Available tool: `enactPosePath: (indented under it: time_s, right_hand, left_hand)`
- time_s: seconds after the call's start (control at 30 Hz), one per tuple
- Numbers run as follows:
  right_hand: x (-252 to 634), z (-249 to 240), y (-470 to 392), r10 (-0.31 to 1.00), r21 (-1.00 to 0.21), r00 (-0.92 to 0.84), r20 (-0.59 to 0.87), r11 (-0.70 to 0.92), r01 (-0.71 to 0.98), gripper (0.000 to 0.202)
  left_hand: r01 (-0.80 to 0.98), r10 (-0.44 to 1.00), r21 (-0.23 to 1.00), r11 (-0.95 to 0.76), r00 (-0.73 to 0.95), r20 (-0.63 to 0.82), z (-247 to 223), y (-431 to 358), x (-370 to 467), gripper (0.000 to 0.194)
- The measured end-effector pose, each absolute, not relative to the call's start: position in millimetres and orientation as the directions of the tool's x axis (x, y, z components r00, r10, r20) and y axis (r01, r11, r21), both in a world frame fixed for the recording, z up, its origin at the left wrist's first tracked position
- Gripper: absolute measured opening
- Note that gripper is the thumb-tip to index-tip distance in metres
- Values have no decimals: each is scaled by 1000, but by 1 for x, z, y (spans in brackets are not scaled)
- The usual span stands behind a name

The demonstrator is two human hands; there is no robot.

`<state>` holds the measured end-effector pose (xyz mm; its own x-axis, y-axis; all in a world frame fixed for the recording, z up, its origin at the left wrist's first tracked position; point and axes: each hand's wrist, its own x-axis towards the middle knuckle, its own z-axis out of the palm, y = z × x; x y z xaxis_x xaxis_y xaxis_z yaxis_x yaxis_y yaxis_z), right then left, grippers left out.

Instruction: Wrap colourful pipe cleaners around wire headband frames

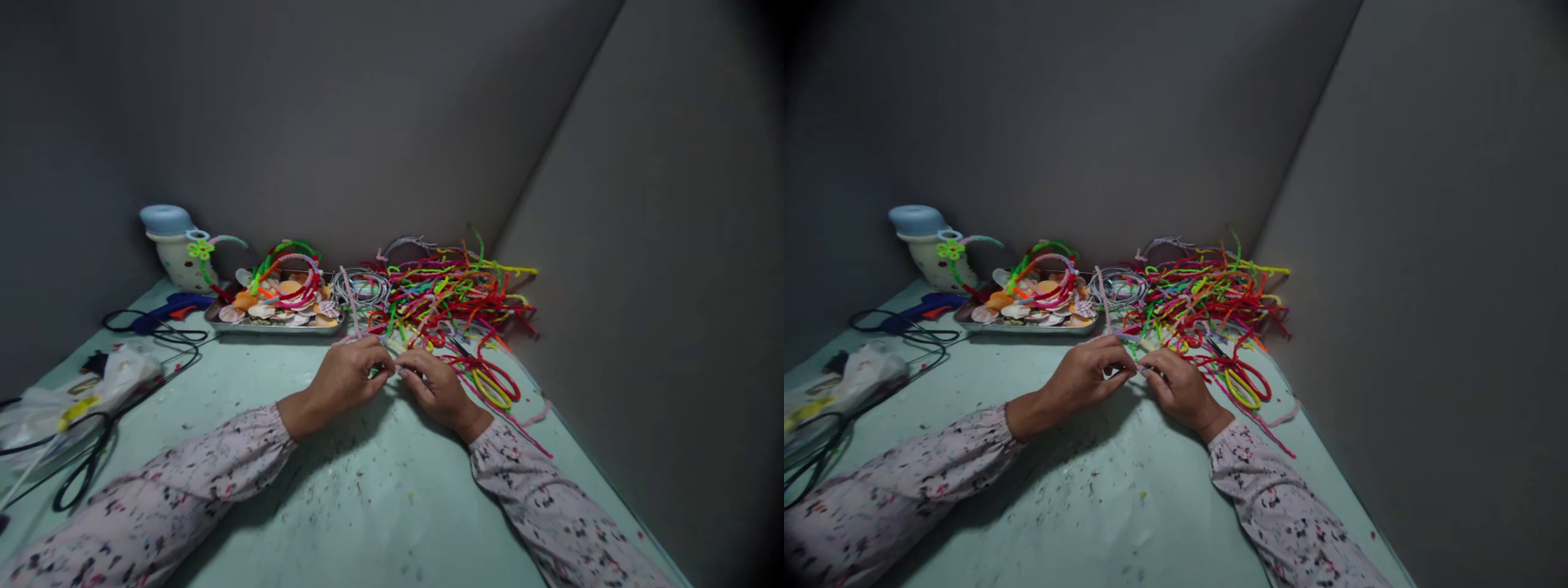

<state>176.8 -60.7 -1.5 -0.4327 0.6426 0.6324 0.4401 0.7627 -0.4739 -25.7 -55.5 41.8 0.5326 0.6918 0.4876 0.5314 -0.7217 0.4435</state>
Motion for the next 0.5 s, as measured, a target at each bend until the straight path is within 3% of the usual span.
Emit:
enactPosePath:
  time_s: [0.43,0.5]
  right_hand:
    - [171,-5,-62,702,-519,-386,599,707,480,10]
    - [170,-5,-62,708,-522,-370,601,699,489,9]
  left_hand:
    - [513,663,421,-748,543,516,36,-48,-28,5]
    - [507,650,413,-756,506,567,36,-46,-29,13]
